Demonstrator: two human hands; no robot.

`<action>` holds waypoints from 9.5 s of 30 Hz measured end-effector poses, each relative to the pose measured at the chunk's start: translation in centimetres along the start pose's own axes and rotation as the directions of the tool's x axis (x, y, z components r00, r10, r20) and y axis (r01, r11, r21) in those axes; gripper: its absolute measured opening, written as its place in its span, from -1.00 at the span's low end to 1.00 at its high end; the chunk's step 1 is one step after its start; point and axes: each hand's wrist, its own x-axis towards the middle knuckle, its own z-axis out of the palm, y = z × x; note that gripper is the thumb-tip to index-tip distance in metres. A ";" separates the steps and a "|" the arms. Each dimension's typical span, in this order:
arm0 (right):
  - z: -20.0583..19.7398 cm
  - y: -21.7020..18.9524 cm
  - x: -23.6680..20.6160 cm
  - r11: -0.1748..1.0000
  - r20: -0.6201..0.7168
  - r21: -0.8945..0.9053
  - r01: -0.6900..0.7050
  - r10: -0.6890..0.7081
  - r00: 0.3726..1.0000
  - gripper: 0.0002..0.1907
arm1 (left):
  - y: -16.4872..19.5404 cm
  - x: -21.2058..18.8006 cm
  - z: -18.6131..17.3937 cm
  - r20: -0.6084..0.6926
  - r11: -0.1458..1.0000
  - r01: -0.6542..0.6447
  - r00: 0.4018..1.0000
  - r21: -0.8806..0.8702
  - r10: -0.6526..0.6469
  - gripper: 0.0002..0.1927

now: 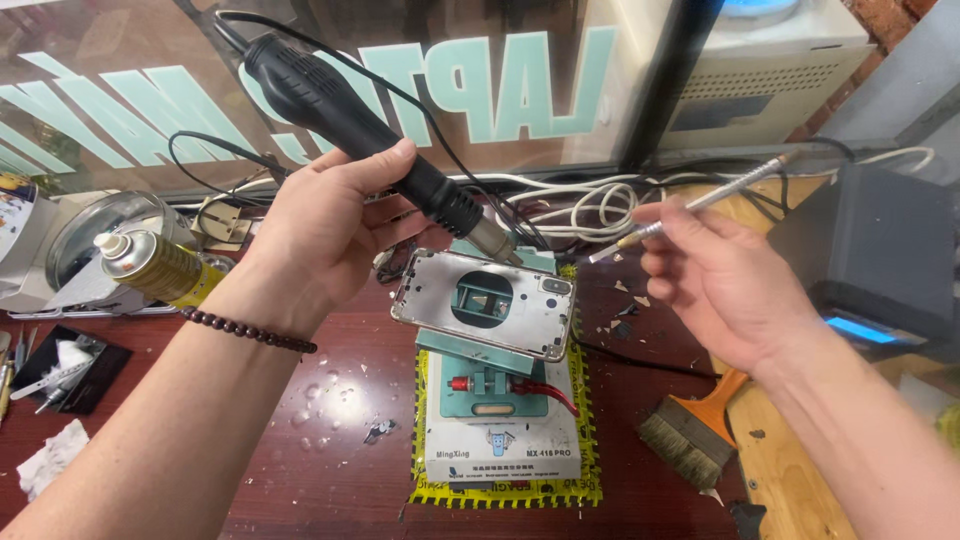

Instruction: The person uses a hot air gun and a metal tool to work on a smartphone back cover clamped in a holder. They then use a brush to clean the surface and wipe it with a cloth. The person also handles a separate smartphone back cover and wipes it with a cloth.

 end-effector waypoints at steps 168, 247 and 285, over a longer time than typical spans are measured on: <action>5.0 -0.5 4.3 0.826 0.210 -0.539 0.162 -0.054 0.976 -0.87 | -0.1 -0.2 2.2 0.048 0.999 0.038 0.998 0.014 -0.039 -0.86; -1.8 1.7 -17.2 0.839 -0.572 -0.483 -0.251 -0.086 0.816 -0.48 | -4.2 -3.9 19.8 0.982 -0.559 -0.821 0.179 0.116 -0.060 -0.84; -12.9 9.8 -8.7 0.919 -0.749 0.386 0.081 0.261 0.608 -0.76 | -8.8 -8.6 16.9 0.920 0.356 -0.865 0.391 0.354 0.036 -0.61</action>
